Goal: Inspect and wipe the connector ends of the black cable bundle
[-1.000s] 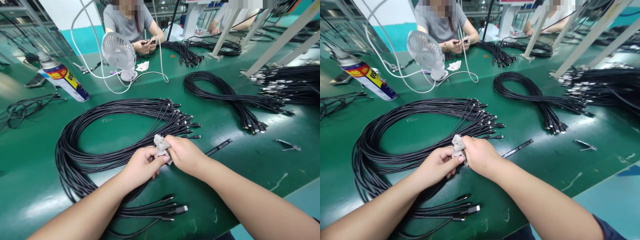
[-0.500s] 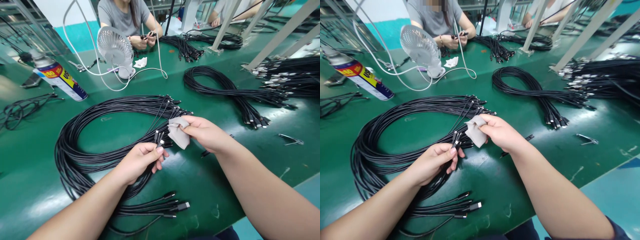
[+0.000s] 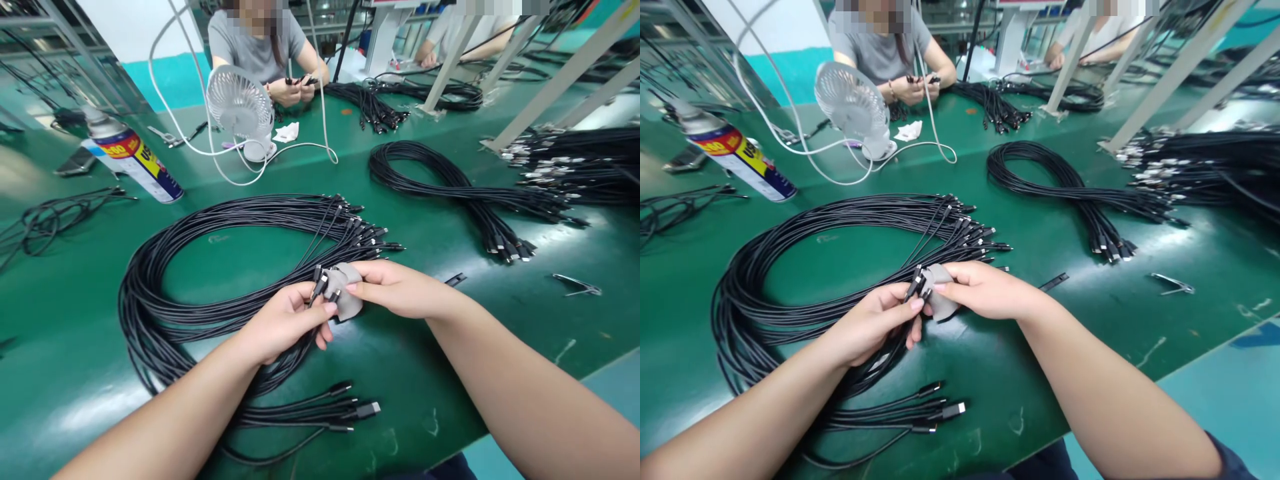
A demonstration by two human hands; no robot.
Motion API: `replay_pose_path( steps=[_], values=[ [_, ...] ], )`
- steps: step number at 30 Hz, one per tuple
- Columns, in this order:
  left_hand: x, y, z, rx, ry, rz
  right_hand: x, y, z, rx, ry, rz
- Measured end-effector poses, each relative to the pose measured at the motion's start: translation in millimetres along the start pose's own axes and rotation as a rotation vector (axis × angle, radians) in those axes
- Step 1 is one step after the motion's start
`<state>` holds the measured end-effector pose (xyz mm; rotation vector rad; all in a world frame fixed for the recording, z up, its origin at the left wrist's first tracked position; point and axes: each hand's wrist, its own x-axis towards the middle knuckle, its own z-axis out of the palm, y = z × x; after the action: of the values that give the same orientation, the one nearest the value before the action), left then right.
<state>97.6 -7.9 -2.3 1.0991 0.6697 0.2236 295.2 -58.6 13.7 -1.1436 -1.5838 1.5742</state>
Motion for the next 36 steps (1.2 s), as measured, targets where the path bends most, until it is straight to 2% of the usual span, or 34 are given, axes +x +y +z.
replay_pose_path(
  steps=[4,9,12,16,18,23,28,33,36],
  values=[
    [1.3,-2.1,2.4,0.021,0.007,-0.038,-2.7,3.0,-4.0,0.018,-0.005,-0.003],
    [1.8,-3.2,2.2,0.016,0.038,-0.064,-2.7,3.9,-8.0,0.038,0.123,0.058],
    [2.5,-4.6,-0.6,0.001,0.051,-0.027,-5.7,1.7,-11.7,0.147,0.225,0.022],
    [3.1,-6.8,-3.6,-0.084,0.050,0.064,-8.4,9.3,-17.5,0.419,0.401,-0.087],
    [2.9,-6.7,-3.6,-0.107,0.047,0.083,-6.0,17.0,-19.0,0.461,0.416,-0.059],
    [1.8,-3.0,-1.5,-0.116,0.067,0.126,4.4,24.2,-11.1,0.312,0.361,0.050],
    [5.0,-5.6,0.2,0.015,0.131,0.117,5.5,19.2,4.8,0.175,0.238,0.074],
    [7.5,-11.3,0.8,0.206,0.126,0.077,5.6,20.4,13.9,-0.046,0.263,0.123],
    [7.5,-11.2,0.0,0.254,0.100,0.042,7.4,17.6,15.2,-0.102,0.263,0.121]
  ],
)
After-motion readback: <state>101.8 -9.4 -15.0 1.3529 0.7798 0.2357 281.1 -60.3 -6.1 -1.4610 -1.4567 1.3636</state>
